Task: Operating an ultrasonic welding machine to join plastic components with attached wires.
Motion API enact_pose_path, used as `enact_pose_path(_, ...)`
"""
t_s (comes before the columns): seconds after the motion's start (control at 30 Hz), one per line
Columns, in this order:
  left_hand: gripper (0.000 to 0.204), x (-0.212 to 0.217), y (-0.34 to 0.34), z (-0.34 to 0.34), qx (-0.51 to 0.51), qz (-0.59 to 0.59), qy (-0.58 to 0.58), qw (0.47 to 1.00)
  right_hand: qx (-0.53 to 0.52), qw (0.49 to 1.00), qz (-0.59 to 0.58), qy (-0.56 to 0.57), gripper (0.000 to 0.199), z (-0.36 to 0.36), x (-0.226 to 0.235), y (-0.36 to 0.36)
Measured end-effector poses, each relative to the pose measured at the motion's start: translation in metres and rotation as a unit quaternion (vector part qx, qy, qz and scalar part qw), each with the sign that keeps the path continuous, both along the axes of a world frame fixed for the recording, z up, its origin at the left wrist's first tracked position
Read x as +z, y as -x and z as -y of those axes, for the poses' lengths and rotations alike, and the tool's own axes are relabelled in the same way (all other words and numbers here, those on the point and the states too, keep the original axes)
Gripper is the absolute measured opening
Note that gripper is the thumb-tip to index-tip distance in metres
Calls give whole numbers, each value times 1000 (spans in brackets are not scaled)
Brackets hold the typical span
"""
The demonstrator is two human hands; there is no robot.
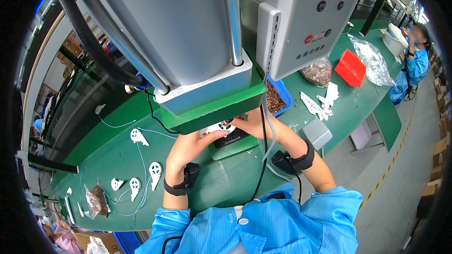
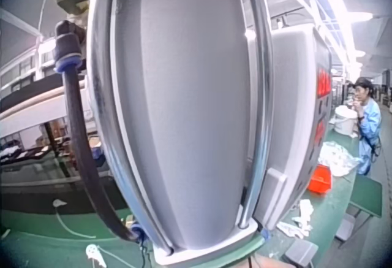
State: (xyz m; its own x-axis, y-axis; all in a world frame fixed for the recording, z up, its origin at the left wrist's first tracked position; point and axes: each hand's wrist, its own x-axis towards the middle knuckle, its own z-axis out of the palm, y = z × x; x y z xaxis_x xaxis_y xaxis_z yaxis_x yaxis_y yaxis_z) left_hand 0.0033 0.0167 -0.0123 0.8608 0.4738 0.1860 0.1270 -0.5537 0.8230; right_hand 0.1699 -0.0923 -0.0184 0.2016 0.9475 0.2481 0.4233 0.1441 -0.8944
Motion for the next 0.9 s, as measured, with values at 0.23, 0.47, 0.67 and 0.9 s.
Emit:
enact_pose_path(0.23, 37, 17, 10, -1, -30, -125, -7, 992, -217, 973, 56, -48, 34, 64, 19, -20)
enact_pose_path(0.47, 42, 31, 16, -2, -46, -181, 40, 982, -466, 811, 352, -23, 65, 143, -74, -69)
enact_pose_path(0.67, 39, 23, 23, -6, -61, -157, -3, 986, -435, 804, 395, 92, 67, 143, -78, -67)
enact_pose_path(0.9, 31, 37, 32, -4, -43, -174, -30, 983, -380, 792, 432, 205, 64, 137, -70, -71)
